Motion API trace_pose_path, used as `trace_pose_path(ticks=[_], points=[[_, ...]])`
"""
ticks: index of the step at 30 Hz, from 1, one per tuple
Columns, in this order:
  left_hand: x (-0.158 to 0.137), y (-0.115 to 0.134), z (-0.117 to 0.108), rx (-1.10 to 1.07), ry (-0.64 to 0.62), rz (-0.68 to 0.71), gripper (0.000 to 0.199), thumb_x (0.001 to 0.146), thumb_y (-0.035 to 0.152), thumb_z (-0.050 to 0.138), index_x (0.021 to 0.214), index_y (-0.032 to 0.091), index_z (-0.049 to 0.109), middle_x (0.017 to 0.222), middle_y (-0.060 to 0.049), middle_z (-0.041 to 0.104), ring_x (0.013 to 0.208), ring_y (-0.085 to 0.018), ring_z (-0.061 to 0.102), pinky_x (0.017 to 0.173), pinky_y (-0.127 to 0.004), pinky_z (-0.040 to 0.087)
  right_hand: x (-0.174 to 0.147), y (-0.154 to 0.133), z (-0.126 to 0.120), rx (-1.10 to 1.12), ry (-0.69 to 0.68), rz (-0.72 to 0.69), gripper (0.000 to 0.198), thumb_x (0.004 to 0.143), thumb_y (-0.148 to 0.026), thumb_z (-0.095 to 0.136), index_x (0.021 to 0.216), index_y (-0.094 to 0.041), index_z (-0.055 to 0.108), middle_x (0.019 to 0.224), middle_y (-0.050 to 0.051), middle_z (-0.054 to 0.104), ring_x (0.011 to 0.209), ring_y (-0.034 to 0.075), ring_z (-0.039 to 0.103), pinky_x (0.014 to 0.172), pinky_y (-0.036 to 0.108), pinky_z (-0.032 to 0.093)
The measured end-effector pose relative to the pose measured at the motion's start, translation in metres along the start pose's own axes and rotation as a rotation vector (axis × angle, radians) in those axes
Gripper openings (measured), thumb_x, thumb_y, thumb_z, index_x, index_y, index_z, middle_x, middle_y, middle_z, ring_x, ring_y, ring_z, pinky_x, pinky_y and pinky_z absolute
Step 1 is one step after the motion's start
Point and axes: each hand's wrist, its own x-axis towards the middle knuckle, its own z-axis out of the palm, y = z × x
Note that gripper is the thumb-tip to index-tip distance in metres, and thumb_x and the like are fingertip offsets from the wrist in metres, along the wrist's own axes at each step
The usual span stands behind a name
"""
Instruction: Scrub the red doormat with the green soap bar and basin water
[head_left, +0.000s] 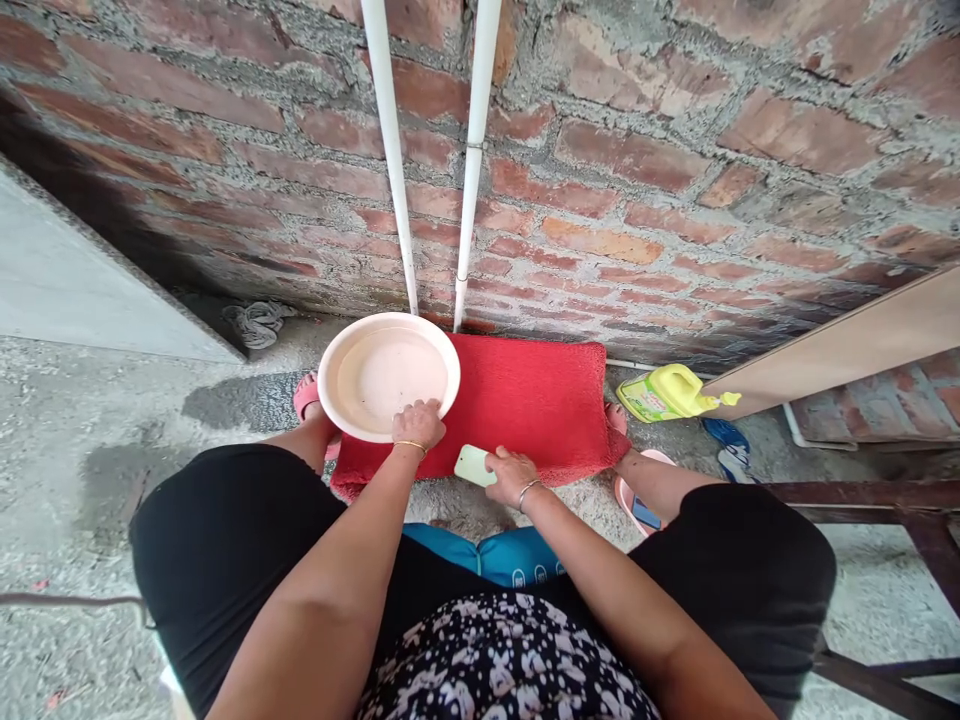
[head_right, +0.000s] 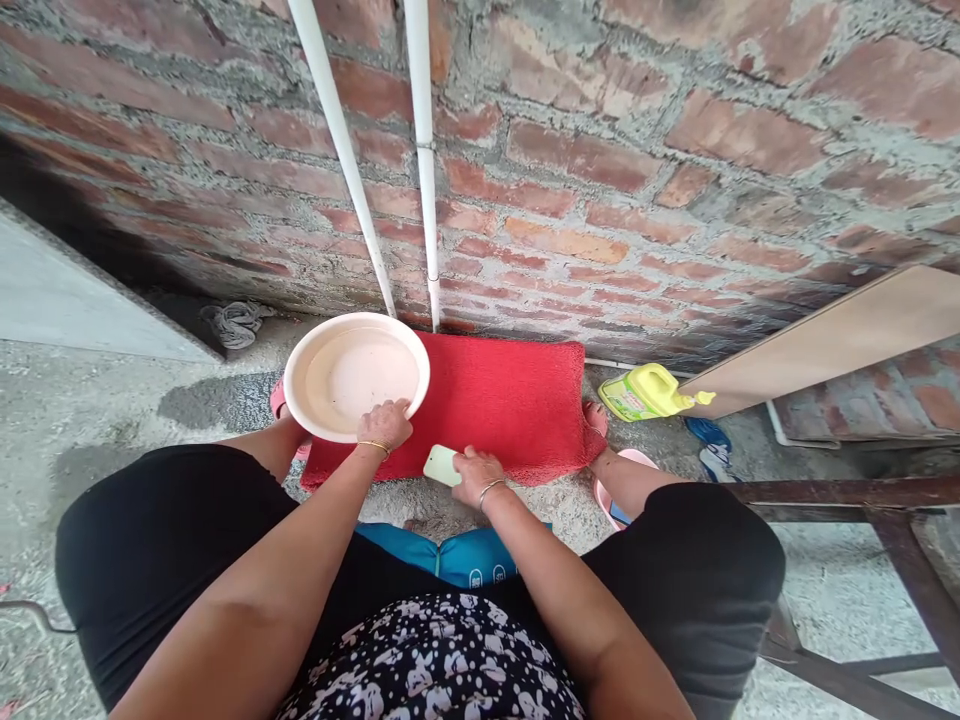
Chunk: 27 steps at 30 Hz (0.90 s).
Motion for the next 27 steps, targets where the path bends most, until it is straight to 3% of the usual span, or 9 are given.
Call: trace_pose_path(ticks=[3,8,10,12,14,18,21,24,27], points=[[0.0,0.001,0.0,0.002,-0.006,-0.012,0.044,0.079,0.024,0.04,0.12,0.028,0.055,0.113,-0.012,0.058,0.106,-0.028,0.053,0.086,-0.045,0.04,-0.002,0.016,0.007,0.016,-0.012,0.039,0.035,0.063,-0.031,0.068,0.097,-0.027,0.06,0.104,0.002,0.055,0.09,0.019,0.056,0.075,0.028,0.036],[-0.002,0.001,0.0,-0.008,0.037,-0.001,0.041,0.079,0.024,0.04,0.117,0.026,0.057,0.111,-0.012,0.059,0.103,-0.028,0.054,0.084,-0.043,0.041,-0.039,0.125,-0.006,0.133,-0.029,0.5,0.044,0.065,-0.039,0.067,0.105,-0.024,0.057,0.105,0.006,0.057,0.088,0.02,0.058,0.069,0.028,0.038],[-0.003,0.001,-0.002,-0.006,0.028,-0.002,0.042,0.079,0.025,0.04,0.118,0.026,0.056,0.111,-0.012,0.059,0.103,-0.028,0.054,0.084,-0.042,0.042,-0.047,0.147,-0.015,0.187,0.0,0.612,0.044,0.067,-0.042,0.064,0.105,-0.023,0.055,0.105,0.006,0.057,0.088,0.02,0.058,0.068,0.027,0.038],[-0.003,0.0,-0.003,0.005,0.012,-0.001,0.043,0.08,0.025,0.04,0.12,0.027,0.055,0.111,-0.012,0.059,0.103,-0.027,0.055,0.084,-0.042,0.042,-0.045,0.142,-0.021,0.255,0.067,0.619,0.044,0.068,-0.047,0.062,0.105,-0.024,0.055,0.104,0.005,0.058,0.088,0.019,0.058,0.066,0.026,0.038],[-0.002,0.0,-0.003,0.015,0.004,0.004,0.044,0.08,0.025,0.04,0.121,0.027,0.055,0.111,-0.012,0.059,0.103,-0.027,0.055,0.084,-0.043,0.041,-0.032,0.111,-0.021,0.312,0.14,0.548,0.045,0.068,-0.05,0.063,0.105,-0.026,0.055,0.104,0.002,0.057,0.086,0.017,0.058,0.064,0.024,0.037],[-0.001,0.0,-0.003,0.025,0.018,0.007,0.045,0.08,0.024,0.04,0.122,0.027,0.055,0.11,-0.012,0.059,0.102,-0.027,0.056,0.083,-0.043,0.042,0.007,0.027,-0.01,0.235,0.157,0.243,0.044,0.065,-0.045,0.067,0.105,-0.03,0.056,0.104,-0.001,0.055,0.085,0.016,0.057,0.067,0.024,0.036],[-0.001,0.001,-0.001,0.037,0.037,0.01,0.044,0.08,0.022,0.038,0.121,0.026,0.055,0.107,-0.011,0.06,0.101,-0.028,0.056,0.082,-0.043,0.042,0.027,0.0,-0.001,0.112,0.12,0.033,0.043,0.066,-0.041,0.067,0.106,-0.029,0.057,0.103,0.001,0.054,0.088,0.017,0.056,0.072,0.026,0.036],[0.0,0.001,0.001,0.036,0.047,0.005,0.044,0.08,0.021,0.037,0.119,0.026,0.057,0.107,-0.011,0.06,0.1,-0.028,0.056,0.081,-0.043,0.043,0.022,0.03,0.007,0.125,0.145,0.106,0.042,0.066,-0.039,0.066,0.106,-0.029,0.058,0.102,0.001,0.054,0.087,0.017,0.057,0.072,0.026,0.037],[0.001,0.001,0.003,0.031,0.065,0.008,0.044,0.079,0.02,0.037,0.118,0.026,0.058,0.106,-0.011,0.06,0.098,-0.028,0.056,0.08,-0.044,0.043,-0.003,0.098,0.015,0.277,0.224,0.44,0.041,0.064,-0.041,0.067,0.101,-0.028,0.059,0.104,0.002,0.055,0.082,0.017,0.059,0.069,0.027,0.04]])
